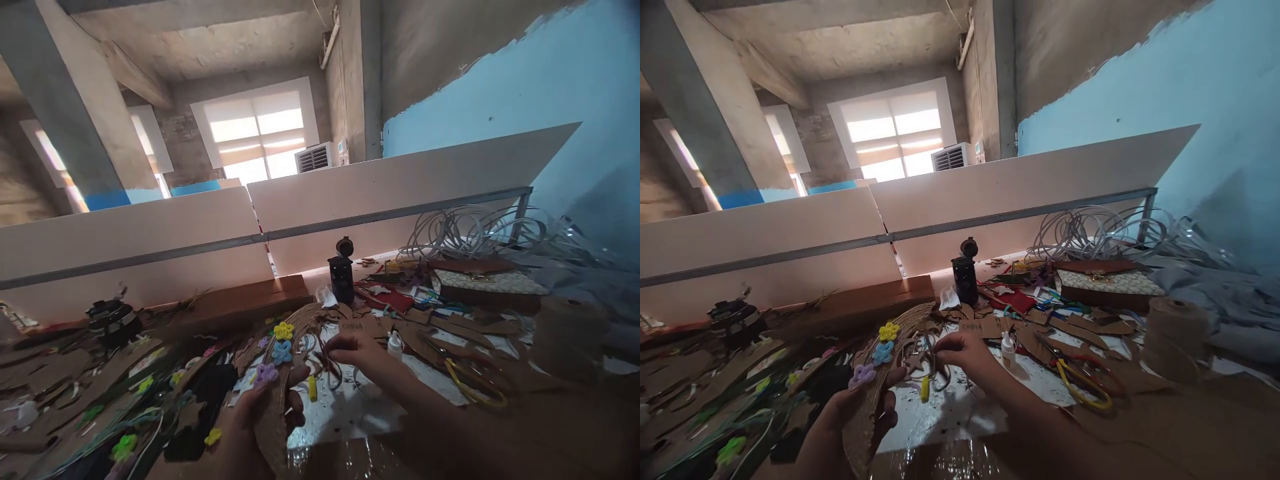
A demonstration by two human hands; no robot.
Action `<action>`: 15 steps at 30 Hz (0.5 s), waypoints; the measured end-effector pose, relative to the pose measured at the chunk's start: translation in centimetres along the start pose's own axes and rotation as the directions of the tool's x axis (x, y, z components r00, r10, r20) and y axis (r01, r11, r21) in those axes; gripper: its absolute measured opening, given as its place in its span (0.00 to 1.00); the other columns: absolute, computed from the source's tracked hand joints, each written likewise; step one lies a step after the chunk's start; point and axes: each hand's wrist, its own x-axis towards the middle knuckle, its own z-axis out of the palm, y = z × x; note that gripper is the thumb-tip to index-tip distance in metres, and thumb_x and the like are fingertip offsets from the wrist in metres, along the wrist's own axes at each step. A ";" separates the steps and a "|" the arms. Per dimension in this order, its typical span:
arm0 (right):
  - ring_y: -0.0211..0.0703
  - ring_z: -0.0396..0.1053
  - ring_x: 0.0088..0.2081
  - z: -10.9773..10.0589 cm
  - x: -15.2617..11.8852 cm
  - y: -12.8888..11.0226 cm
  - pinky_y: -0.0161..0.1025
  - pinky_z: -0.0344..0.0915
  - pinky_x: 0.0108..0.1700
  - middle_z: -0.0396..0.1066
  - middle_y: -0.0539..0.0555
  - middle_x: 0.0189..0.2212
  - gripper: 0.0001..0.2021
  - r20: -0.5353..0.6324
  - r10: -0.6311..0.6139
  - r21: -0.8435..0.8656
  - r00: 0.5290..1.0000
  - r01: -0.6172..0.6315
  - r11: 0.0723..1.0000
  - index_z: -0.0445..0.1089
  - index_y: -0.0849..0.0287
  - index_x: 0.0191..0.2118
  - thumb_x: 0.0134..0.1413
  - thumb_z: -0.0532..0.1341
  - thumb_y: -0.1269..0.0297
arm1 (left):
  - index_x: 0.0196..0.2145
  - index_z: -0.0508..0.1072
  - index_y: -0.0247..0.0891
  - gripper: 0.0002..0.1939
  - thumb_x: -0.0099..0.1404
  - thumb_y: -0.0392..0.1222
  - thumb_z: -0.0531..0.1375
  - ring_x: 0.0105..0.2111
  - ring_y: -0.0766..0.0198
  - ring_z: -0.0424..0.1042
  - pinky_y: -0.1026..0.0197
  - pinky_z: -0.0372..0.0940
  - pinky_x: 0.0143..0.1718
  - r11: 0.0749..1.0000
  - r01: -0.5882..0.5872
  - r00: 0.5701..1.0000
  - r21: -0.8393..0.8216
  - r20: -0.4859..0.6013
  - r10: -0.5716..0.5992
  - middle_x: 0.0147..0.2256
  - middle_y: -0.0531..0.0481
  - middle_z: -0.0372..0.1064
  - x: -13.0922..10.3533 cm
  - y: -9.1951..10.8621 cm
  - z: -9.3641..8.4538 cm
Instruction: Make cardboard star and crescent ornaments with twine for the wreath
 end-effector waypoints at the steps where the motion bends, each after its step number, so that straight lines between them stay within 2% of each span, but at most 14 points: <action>1: 0.54 0.75 0.42 0.1 0.0 -0.2 0.51 0.68 0.50 0.79 0.57 0.35 0.18 0.004 -0.002 0.019 1.000 0.002 1.000 0.79 0.60 0.36 0.44 0.70 0.50 | 0.37 0.84 0.28 0.14 0.61 0.40 0.61 0.27 0.63 0.71 0.64 0.70 0.31 1.000 0.007 1.000 0.000 -0.013 -0.007 0.27 0.42 0.76 -0.1 0.1 -0.1; 4: 0.55 0.75 0.44 0.5 0.0 -1.0 0.51 0.67 0.51 0.79 0.58 0.38 0.19 0.001 -0.003 0.069 1.000 0.003 0.998 0.79 0.59 0.37 0.44 0.71 0.48 | 0.36 0.83 0.28 0.14 0.62 0.41 0.60 0.25 0.63 0.71 0.64 0.70 0.29 1.000 -0.003 1.000 -0.031 -0.022 0.002 0.25 0.42 0.76 -0.1 0.4 -0.4; 9: 0.54 0.74 0.46 1.5 0.2 -1.9 0.50 0.68 0.50 0.79 0.58 0.41 0.22 0.014 0.005 0.135 1.000 -0.007 0.991 0.79 0.58 0.41 0.42 0.73 0.49 | 0.32 0.80 0.33 0.06 0.59 0.36 0.63 0.22 0.65 0.71 0.63 0.68 0.24 0.997 -0.050 0.998 -0.059 -0.045 0.047 0.35 0.41 0.82 0.6 0.4 -0.7; 12: 0.50 0.75 0.41 2.2 0.3 -2.1 0.47 0.68 0.47 0.79 0.56 0.35 0.17 0.010 0.018 0.148 1.000 -0.020 0.989 0.79 0.60 0.37 0.41 0.73 0.55 | 0.31 0.79 0.35 0.03 0.58 0.36 0.66 0.19 0.66 0.69 0.63 0.66 0.21 0.998 -0.020 0.999 -0.056 -0.048 0.017 0.32 0.44 0.82 0.9 0.5 -0.8; 15: 0.47 0.73 0.33 2.3 0.3 -2.2 0.44 0.66 0.41 0.77 0.54 0.28 0.13 -0.001 0.037 0.158 0.999 -0.037 0.987 0.77 0.61 0.32 0.40 0.71 0.59 | 0.34 0.79 0.34 0.05 0.57 0.35 0.67 0.20 0.66 0.69 0.62 0.67 0.22 0.996 -0.033 0.997 -0.084 -0.066 0.027 0.32 0.43 0.82 0.7 0.8 -0.9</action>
